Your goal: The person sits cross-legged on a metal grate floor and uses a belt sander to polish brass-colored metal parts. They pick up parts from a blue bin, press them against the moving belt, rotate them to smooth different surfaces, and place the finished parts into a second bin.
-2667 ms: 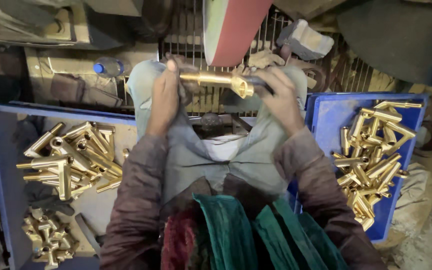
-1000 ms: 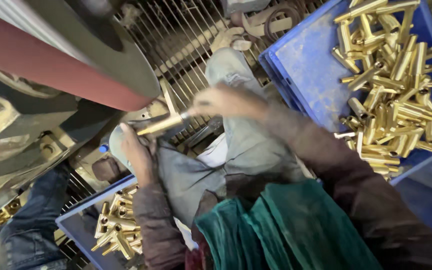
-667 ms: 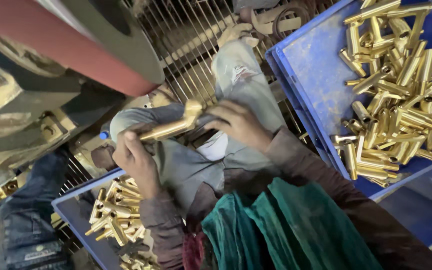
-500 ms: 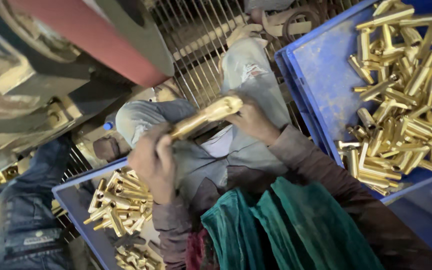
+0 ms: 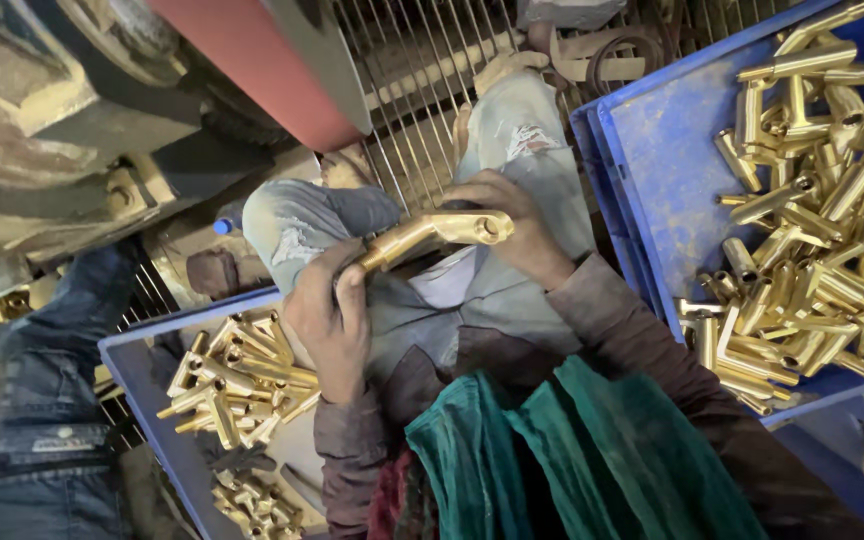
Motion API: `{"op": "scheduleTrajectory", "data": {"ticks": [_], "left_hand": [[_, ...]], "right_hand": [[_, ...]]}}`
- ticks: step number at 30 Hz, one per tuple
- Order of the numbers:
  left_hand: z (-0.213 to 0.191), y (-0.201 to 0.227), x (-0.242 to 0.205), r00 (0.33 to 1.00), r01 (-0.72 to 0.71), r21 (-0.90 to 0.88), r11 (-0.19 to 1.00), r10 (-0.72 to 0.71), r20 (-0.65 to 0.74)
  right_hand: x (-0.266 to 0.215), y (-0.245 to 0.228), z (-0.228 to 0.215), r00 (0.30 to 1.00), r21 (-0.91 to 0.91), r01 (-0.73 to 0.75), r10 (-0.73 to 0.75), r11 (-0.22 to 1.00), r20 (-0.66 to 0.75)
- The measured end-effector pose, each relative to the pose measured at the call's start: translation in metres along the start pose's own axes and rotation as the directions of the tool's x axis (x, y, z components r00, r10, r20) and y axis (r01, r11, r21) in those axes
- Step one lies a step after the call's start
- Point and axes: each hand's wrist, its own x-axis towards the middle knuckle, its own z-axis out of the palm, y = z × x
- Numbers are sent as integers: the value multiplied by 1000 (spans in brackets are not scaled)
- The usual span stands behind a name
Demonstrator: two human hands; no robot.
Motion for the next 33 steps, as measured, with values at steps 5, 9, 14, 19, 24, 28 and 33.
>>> {"op": "scheduleTrajectory", "data": {"ticks": [5, 9, 14, 19, 24, 28, 33], "left_hand": [[2, -14, -11, 997, 67, -73, 995, -70, -40], [7, -30, -16, 964, 258, -120, 959, -264, -35], [18, -62, -14, 887, 446, -343, 826, -458, 50], [48, -123, 9, 912, 390, -460, 798, -404, 73], [72, -156, 44, 889, 424, -573, 701, -442, 117], [79, -165, 54, 857, 470, -604, 643, -496, 139], [90, -181, 56, 819, 503, -605, 617, -565, 105]], "right_hand": [[3, -12, -3, 998, -102, 69, -68, 992, 11], [0, -7, 3, 999, -95, -51, 50, 994, -15], [9, -10, -4, 999, -123, 13, -7, 992, 51], [52, 6, -18, 986, -287, 107, -64, 952, 155], [93, 56, -12, 973, -290, 89, -20, 953, 230], [103, 90, -3, 958, -263, 13, 63, 965, 280], [114, 110, 3, 940, -264, -10, 99, 965, 326]]}}
